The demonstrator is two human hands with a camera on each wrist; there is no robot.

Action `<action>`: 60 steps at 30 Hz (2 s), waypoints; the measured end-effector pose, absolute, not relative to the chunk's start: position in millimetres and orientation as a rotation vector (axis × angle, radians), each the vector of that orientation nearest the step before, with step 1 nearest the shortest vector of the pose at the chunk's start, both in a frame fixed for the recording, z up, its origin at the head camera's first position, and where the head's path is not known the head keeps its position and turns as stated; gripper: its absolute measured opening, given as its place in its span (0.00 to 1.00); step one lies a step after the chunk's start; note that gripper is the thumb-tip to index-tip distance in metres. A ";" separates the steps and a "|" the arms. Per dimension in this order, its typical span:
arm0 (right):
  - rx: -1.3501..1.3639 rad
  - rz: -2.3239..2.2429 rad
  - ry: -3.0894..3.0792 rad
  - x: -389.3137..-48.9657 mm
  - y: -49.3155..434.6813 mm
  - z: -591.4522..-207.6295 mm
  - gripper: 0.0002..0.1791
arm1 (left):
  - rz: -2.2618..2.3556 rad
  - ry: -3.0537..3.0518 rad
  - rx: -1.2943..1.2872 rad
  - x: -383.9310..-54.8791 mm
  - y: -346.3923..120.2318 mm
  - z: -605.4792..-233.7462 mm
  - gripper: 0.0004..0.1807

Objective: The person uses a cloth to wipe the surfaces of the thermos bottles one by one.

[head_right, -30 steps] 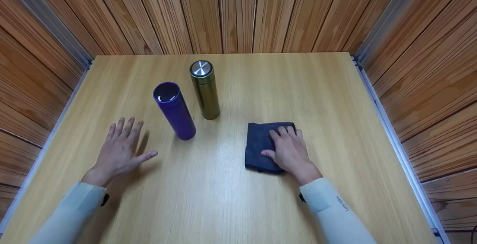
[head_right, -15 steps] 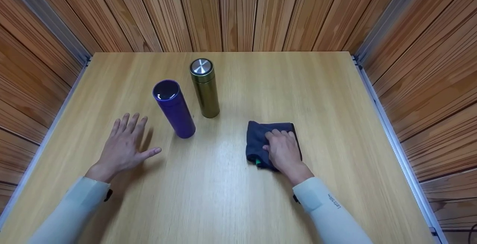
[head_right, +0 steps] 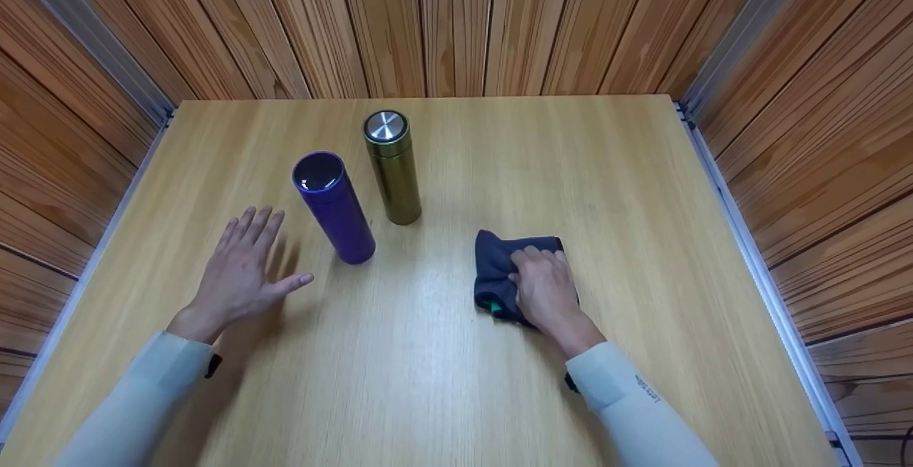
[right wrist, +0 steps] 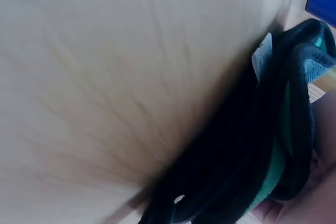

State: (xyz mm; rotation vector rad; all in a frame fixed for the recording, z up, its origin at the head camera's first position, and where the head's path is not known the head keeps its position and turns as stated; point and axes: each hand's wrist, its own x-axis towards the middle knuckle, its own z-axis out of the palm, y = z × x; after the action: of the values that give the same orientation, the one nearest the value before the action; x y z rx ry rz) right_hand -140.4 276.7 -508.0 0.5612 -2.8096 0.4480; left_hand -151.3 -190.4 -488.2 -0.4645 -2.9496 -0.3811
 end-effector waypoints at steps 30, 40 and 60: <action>0.583 0.641 -2.595 -124.9 274.3 -493.4 0.10 | -1.064 -2.503 -0.425 -175.1 -134.9 -430.9 0.56; 0.598 0.655 -2.578 -124.6 270.6 -491.1 0.10 | -1.202 -2.544 -0.310 -183.7 -122.0 -417.5 0.53; 0.606 0.672 -2.535 -125.6 269.3 -493.2 0.12 | -1.261 -2.512 -0.332 -189.7 -112.5 -411.7 0.37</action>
State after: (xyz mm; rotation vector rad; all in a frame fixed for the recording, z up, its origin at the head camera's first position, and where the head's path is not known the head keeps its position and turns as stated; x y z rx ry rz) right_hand -125.6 269.3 -493.2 0.6059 -2.5350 0.6716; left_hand -189.7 -112.5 -411.7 -0.3316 -2.5119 -1.2605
